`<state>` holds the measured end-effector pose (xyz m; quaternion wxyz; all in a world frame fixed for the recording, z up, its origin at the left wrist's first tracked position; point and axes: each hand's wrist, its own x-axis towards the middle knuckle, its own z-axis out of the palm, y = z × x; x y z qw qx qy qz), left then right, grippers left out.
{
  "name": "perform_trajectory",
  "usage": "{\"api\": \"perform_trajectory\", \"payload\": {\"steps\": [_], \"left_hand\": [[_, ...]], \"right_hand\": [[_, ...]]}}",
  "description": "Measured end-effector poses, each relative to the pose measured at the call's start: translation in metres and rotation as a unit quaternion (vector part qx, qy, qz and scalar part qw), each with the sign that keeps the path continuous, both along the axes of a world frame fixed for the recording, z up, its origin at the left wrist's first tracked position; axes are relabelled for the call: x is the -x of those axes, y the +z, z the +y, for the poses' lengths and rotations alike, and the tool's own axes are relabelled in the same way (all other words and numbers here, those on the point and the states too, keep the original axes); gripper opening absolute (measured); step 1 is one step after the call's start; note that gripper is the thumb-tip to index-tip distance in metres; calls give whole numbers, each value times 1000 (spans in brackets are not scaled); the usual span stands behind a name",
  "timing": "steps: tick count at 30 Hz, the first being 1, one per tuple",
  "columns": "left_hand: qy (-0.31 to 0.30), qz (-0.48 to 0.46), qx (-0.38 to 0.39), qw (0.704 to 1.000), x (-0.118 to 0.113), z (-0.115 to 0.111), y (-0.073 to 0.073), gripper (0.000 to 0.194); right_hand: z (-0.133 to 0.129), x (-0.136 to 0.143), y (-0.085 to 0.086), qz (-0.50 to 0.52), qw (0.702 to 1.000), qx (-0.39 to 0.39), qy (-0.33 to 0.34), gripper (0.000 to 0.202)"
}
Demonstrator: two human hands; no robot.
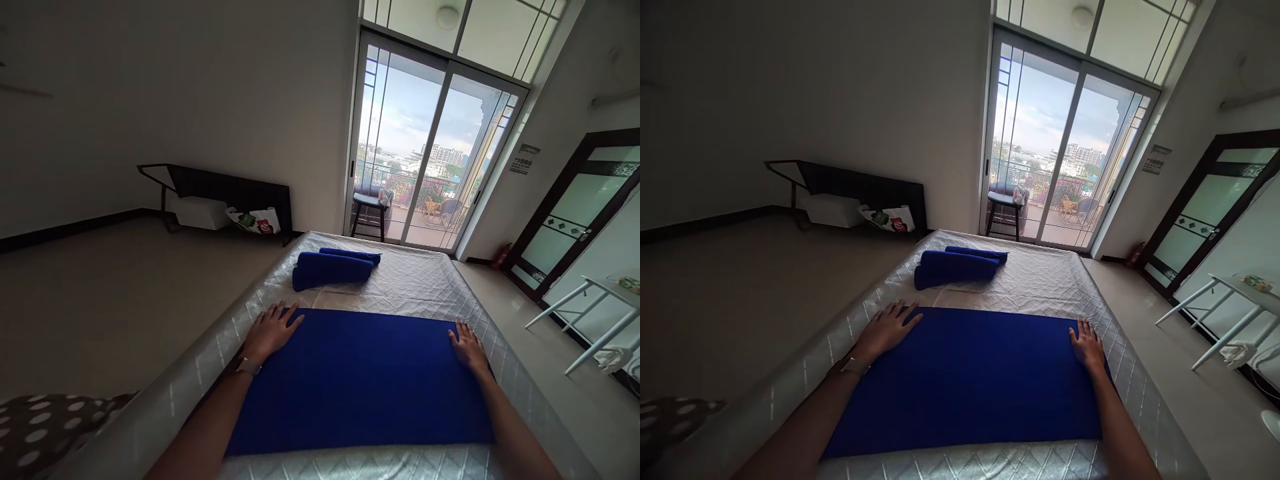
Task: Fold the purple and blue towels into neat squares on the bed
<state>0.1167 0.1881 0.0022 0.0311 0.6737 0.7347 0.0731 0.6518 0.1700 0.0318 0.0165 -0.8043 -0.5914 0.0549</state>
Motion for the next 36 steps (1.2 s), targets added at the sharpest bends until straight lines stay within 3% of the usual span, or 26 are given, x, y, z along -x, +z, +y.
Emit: {"api": "perform_trajectory", "payload": {"steps": [7, 15, 19, 24, 28, 32, 36], "left_hand": [[-1, 21, -1, 1000, 2, 3, -6, 68], [-13, 8, 5, 1000, 2, 1, 0, 67], [11, 2, 3, 1000, 2, 3, -3, 68], [-3, 15, -10, 1000, 5, 9, -8, 68], [-1, 16, -13, 1000, 5, 10, -9, 68], [2, 21, -7, 1000, 3, 10, -8, 67], [1, 29, 1, 1000, 3, 11, -9, 65]], "right_hand": [[2, -3, -5, 19, 1000, -9, 5, 68], [-1, 4, 5, 0, 1000, 10, -2, 65], [-2, 5, 6, 1, 1000, 12, -2, 65], [-2, 5, 5, 6, 1000, 8, -3, 65], [-5, 8, 15, 3, 1000, 21, -6, 63], [-6, 44, 31, -11, 999, -29, 21, 58], [-9, 129, 25, 9, 987, -65, 148, 54]]}}
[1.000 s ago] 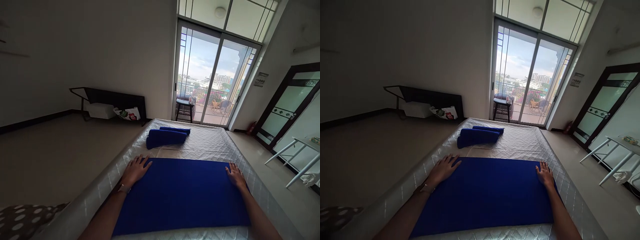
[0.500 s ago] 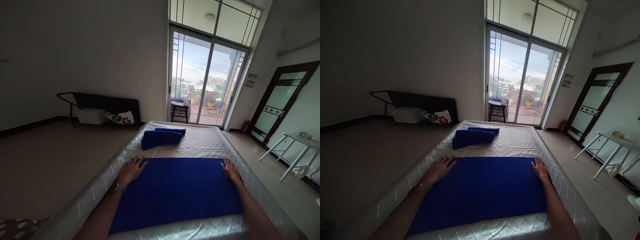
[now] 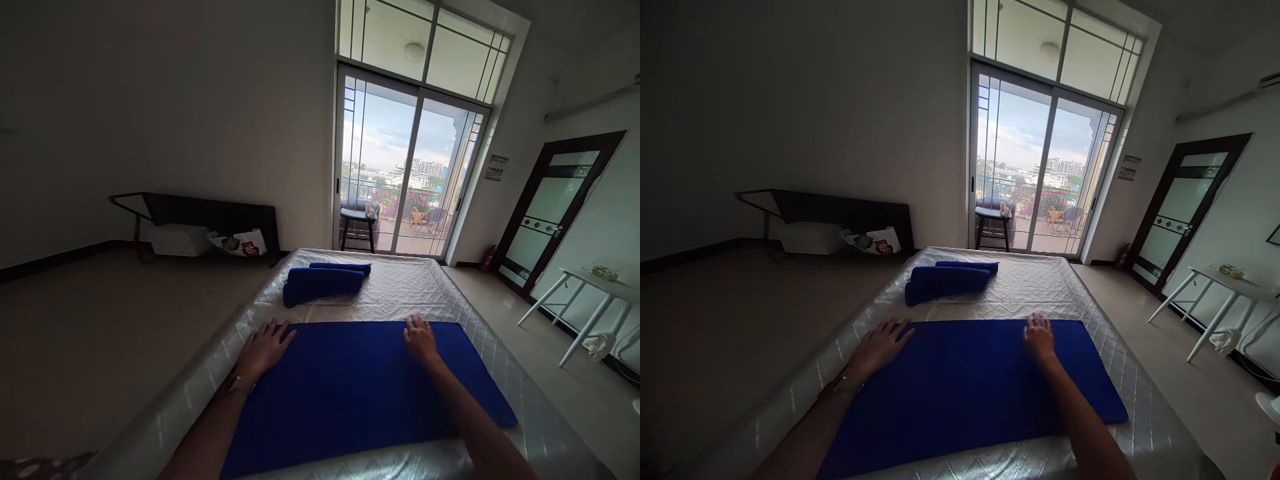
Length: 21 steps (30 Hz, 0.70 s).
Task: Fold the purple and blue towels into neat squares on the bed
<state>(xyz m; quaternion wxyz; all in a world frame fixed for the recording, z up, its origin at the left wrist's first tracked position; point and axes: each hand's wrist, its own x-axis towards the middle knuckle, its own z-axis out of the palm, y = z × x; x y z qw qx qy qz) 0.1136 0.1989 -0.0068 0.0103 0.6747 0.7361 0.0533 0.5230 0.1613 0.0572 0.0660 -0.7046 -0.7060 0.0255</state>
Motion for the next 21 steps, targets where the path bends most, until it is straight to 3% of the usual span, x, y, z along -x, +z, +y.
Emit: {"api": "perform_trajectory", "payload": {"steps": [4, 6, 8, 11, 17, 21], "left_hand": [[2, -7, -5, 1000, 2, 0, -2, 65], [-7, -13, -6, 1000, 4, 0, -2, 65], [-18, -22, -1, 1000, 6, -1, -1, 65], [-17, -43, 4, 999, 7, -3, 3, 65], [-9, -44, 19, 999, 3, -9, 14, 67], [-1, -35, 23, 999, -2, -13, 19, 67]], "right_hand": [[-7, 78, -23, 51, 988, 17, 143, 55], [-9, 91, -30, 67, 982, 36, 171, 57], [-10, 84, -31, 65, 983, 50, 163, 58], [-9, 46, -24, 41, 990, 69, 116, 57], [-4, -70, -6, -12, 996, 80, -39, 59], [0, -124, -12, -33, 988, 77, -126, 61]]}}
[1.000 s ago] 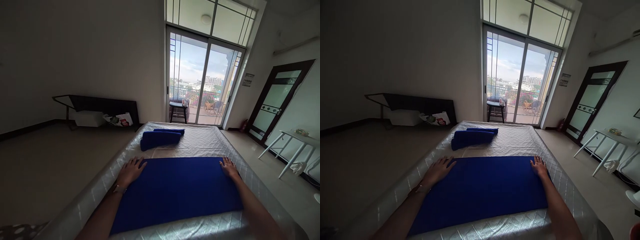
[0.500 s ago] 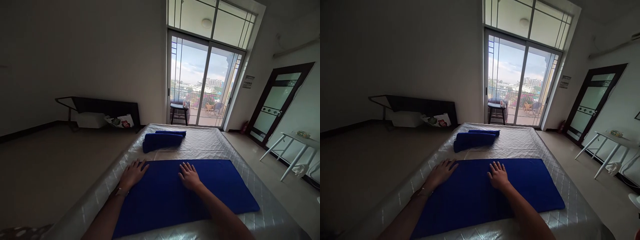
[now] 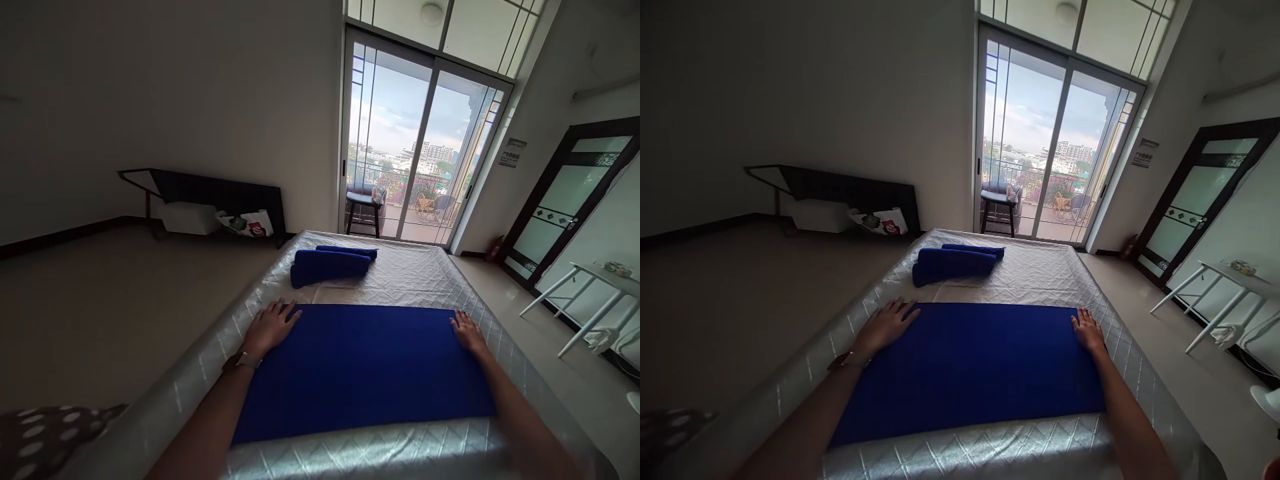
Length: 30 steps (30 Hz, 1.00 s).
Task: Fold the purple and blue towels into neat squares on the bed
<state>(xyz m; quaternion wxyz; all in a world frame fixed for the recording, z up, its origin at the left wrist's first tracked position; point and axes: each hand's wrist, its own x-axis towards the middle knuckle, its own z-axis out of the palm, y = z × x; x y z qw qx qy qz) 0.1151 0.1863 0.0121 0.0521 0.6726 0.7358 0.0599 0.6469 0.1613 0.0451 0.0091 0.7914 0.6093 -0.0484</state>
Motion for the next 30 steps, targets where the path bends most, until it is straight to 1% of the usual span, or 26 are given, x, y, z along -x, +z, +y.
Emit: {"api": "perform_trajectory", "payload": {"steps": [2, 5, 8, 11, 13, 15, 17, 20, 22, 23, 24, 26, 28, 30], "left_hand": [[1, 3, -1, 1000, -1, 0, 0, 66], [5, -1, -15, 1000, 0, 2, -5, 65], [11, -8, -29, 999, 3, 6, -13, 64], [17, -17, -30, 999, 8, 8, -19, 64], [19, -21, -34, 999, 9, 8, -21, 64], [19, -21, -42, 999, 9, 7, -21, 63], [19, -21, -47, 998, 8, 6, -21, 63], [20, -22, -44, 999, 8, 5, -20, 64], [18, -22, -40, 999, 8, 4, -18, 65], [17, -22, -37, 999, 9, 4, -17, 65], [16, -22, -33, 999, 8, 3, -17, 65], [18, -21, -27, 999, 8, 3, -15, 65], [22, -15, -31, 999, 6, 2, -13, 64], [22, -3, -38, 999, 6, 1, -13, 63]], "right_hand": [[3, -10, -6, -8, 1000, -2, -10, 62], [6, -10, -8, -12, 1000, 7, -8, 63], [4, 1, 5, -14, 999, 28, -21, 62], [3, 23, 24, -19, 999, 24, -24, 61], [4, 50, 30, -20, 1000, 7, -1, 61], [7, 90, 30, -12, 999, -10, 51, 60], [8, 136, 22, 7, 992, -22, 123, 58], [5, 201, 5, 56, 974, -26, 217, 60], [3, 226, -5, 85, 963, -20, 254, 63], [2, 231, -8, 93, 961, -17, 261, 64], [1, 231, -10, 94, 961, -13, 261, 64], [0, 214, -11, 81, 968, -8, 239, 63], [0, 179, -7, 57, 978, -3, 202, 62], [0, 133, -1, 36, 987, -3, 159, 61]]}}
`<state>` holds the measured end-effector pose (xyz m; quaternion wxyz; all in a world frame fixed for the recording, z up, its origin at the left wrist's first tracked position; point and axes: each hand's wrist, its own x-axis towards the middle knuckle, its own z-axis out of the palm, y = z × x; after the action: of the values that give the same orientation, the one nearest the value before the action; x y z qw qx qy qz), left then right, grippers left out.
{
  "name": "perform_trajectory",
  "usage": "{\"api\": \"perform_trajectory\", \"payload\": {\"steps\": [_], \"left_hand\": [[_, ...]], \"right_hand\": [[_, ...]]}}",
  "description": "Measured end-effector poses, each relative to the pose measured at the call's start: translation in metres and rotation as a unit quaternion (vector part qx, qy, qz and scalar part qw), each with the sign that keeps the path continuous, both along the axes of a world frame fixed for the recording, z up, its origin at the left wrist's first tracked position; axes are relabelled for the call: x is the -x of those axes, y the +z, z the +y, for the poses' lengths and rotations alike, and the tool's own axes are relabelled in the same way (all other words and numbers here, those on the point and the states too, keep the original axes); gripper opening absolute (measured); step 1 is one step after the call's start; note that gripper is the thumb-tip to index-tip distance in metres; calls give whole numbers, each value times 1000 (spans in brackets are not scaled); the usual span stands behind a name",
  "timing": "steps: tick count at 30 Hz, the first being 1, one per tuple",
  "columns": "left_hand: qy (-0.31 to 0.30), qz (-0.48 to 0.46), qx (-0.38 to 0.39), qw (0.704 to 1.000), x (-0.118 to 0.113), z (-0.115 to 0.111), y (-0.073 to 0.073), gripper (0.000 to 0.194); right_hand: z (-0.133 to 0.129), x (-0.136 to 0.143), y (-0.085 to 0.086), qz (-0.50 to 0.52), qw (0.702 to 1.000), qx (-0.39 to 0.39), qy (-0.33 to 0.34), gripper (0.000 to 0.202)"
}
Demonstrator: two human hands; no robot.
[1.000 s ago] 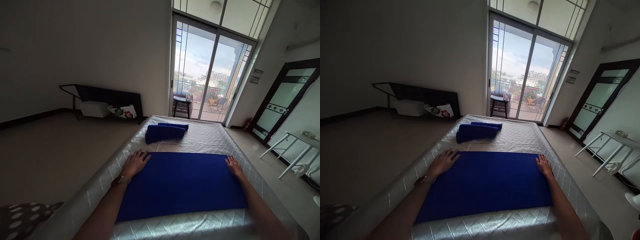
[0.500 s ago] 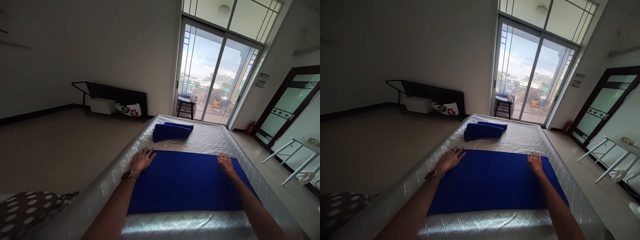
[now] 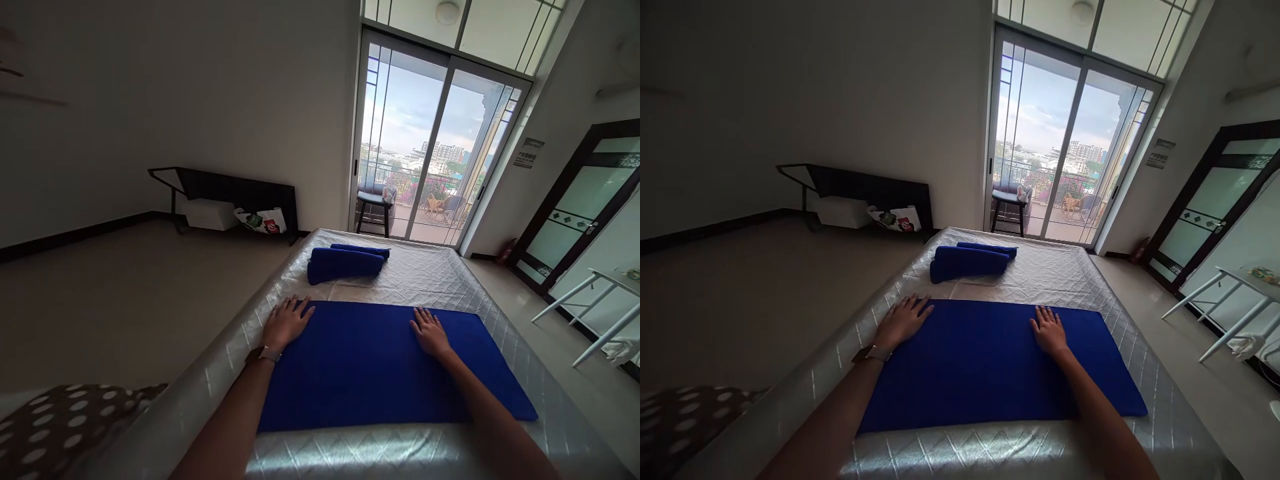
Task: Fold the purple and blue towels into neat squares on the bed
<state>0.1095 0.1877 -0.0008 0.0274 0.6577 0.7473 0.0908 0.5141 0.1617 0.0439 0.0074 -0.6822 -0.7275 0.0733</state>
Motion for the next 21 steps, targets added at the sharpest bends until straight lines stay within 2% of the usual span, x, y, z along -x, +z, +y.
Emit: {"api": "perform_trajectory", "payload": {"steps": [3, 5, 7, 9, 13, 16, 18, 21], "left_hand": [[-3, 10, -1, 1000, 1, 1, -2, 63], [-5, 9, -4, 1000, 3, 2, -3, 64], [-6, 7, -10, 1000, 4, 3, -5, 64], [-4, 7, -12, 1000, 4, 2, -4, 63], [1, 12, -14, 1000, 0, 0, 0, 63], [-1, 23, -19, 1000, -3, -2, 3, 63], [2, 21, -20, 1000, -4, -1, 3, 63], [6, 5, -21, 1000, -4, 0, 2, 63]], "right_hand": [[1, -73, 6, -24, 996, -3, -86, 62], [2, -111, 5, -35, 988, 4, -148, 63], [3, -135, 1, -39, 984, 11, -176, 65], [5, -144, -3, -36, 984, 10, -175, 67], [4, -135, 5, -34, 982, 10, -185, 65], [0, -110, 18, -38, 982, -11, -182, 62], [-6, -80, 22, -37, 987, -34, -150, 61], [-21, -12, 15, -12, 997, -52, -52, 59]]}}
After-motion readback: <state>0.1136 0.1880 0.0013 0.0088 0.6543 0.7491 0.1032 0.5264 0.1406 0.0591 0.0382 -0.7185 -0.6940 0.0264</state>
